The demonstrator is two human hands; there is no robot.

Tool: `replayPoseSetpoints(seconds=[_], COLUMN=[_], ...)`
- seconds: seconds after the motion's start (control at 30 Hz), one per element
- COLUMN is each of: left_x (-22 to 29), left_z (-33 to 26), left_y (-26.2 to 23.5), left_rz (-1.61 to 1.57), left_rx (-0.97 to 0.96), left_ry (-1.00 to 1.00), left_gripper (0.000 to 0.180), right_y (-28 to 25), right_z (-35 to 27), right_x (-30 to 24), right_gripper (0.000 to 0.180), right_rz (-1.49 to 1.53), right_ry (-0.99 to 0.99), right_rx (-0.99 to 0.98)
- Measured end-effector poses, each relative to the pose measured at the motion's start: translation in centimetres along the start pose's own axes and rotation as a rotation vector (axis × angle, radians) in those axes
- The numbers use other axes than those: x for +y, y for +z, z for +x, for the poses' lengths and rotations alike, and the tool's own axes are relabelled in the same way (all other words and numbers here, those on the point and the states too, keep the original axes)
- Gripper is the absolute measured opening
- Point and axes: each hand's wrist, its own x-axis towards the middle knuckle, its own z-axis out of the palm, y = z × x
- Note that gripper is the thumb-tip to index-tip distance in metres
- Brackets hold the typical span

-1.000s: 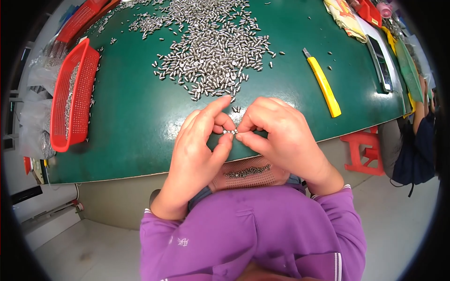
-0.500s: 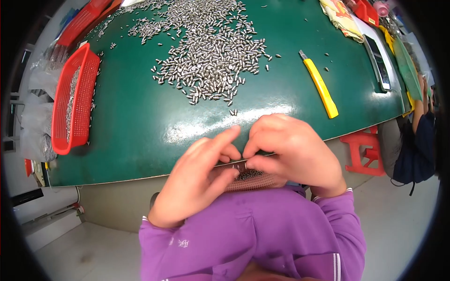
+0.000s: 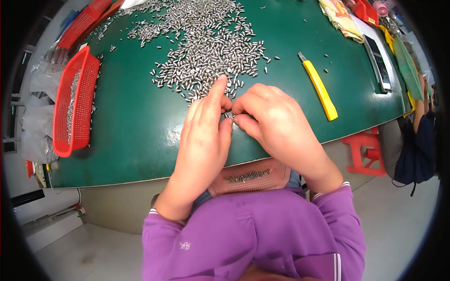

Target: Sorting and inspecting small metal hardware components at a workbench.

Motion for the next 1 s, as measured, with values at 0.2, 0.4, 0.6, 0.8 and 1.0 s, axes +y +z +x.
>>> replayPoseSetpoints(seconds=[0.2,0.4,0.6,0.8,1.0], left_x=[-0.2,-0.3,-0.1,-0.5,-0.2], left_z=[-0.7,-1.4,-1.3,-1.0,-1.3], left_y=[-0.3,-0.4,-0.5,-0.4,-0.5], left_rz=[-0.034,-0.049,-0.052,-0.043,-0.018], left_rx=[-0.018,-0.001,0.007,-0.017,0.002], left_ry=[-0.038,-0.022,-0.008,0.048,0.002], left_gripper=[0.074,0.074,0.075,0.074,0.073], right_y=[0.0,0.0,0.4,0.3,0.3], right_z=[-0.4,-0.7,-0.7,-1.0,-1.1], right_x=[0.0,-0.1,-0.1,-0.2,-0.2], right_gripper=[0.012,0.012,0.012,0.013,0.014], right_rz=[0.003,0.048,0.016,-0.031,0.002], right_ry=[0.048,0.03,0.027,0.028,0.016], right_rx=[0.0,-0.002,0.038,0.081,0.065])
